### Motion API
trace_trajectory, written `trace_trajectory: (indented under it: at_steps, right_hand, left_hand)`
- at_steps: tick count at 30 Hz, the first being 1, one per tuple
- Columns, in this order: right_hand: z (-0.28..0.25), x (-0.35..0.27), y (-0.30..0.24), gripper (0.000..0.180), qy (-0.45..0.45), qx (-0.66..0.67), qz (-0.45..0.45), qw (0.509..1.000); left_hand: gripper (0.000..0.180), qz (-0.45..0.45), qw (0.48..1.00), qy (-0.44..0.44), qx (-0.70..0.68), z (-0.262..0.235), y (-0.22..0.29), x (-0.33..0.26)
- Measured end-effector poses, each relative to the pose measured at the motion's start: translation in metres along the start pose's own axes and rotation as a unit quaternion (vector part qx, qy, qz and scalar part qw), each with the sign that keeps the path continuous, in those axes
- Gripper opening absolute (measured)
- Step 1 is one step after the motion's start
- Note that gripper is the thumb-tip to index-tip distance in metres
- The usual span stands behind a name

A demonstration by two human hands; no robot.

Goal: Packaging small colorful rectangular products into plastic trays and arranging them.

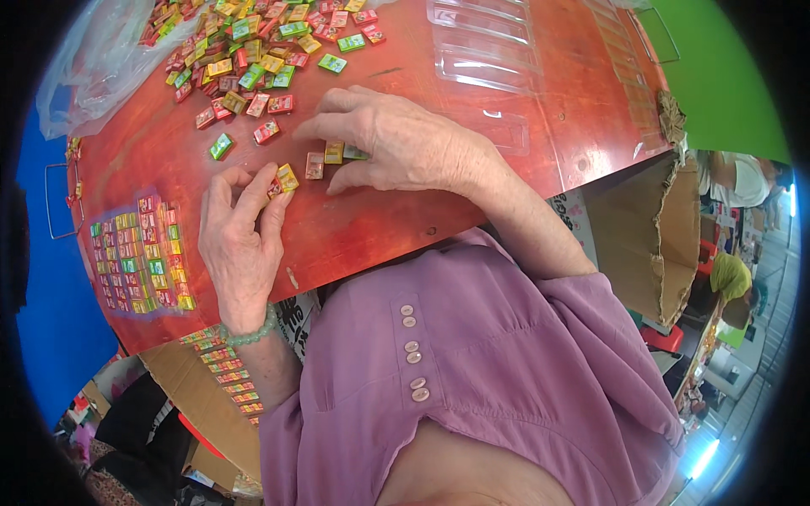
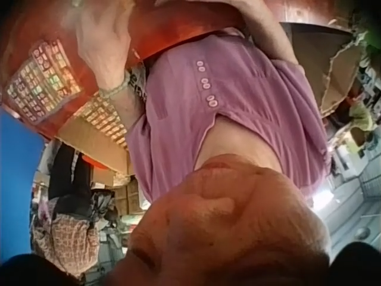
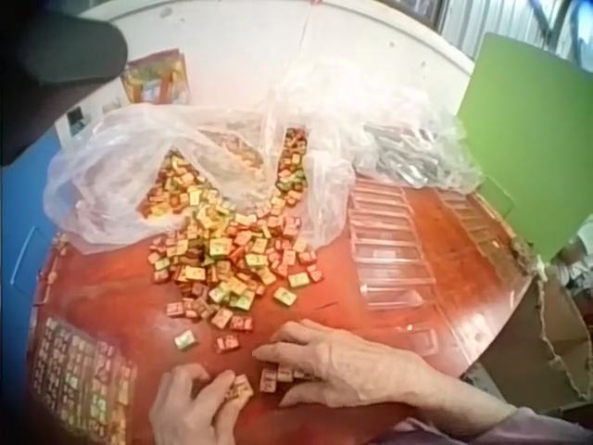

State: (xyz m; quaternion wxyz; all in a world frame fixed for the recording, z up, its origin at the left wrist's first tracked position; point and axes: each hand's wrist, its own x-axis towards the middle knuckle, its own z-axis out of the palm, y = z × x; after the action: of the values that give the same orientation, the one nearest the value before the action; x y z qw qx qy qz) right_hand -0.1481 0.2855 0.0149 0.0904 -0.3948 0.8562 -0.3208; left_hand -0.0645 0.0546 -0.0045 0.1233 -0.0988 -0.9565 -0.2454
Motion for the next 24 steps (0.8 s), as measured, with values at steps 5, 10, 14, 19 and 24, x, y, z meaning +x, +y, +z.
trace_trajectory:
  at_steps: [5, 10, 14, 19, 24]
  right_hand:
    - [0.002, -0.009, -0.013, 0.066, 0.062, -0.042, 0.061, 0.995]
    - [0.015, -0.011, -0.018, 0.064, 0.084, -0.084, 0.068, 0.991]
    - [0.022, -0.009, -0.019, 0.047, 0.098, -0.075, 0.078, 0.989]
    - [0.024, -0.009, -0.018, 0.031, 0.099, -0.083, 0.076, 0.989]
    - [0.017, -0.014, -0.011, 0.036, 0.052, -0.015, 0.051, 0.997]
  left_hand:
    - [0.034, 0.0, 1.0, -0.01, -0.004, -0.003, 0.003, 0.001]
    - [0.034, 0.0, 1.0, -0.019, -0.009, -0.003, 0.002, 0.002]
    - [0.033, 0.0, 1.0, -0.023, -0.019, -0.002, 0.002, 0.004]
    - [0.034, 0.012, 0.999, -0.028, -0.026, -0.001, 0.008, 0.006]
    - [0.034, 0.014, 0.999, -0.031, -0.025, 0.001, 0.009, 0.008]
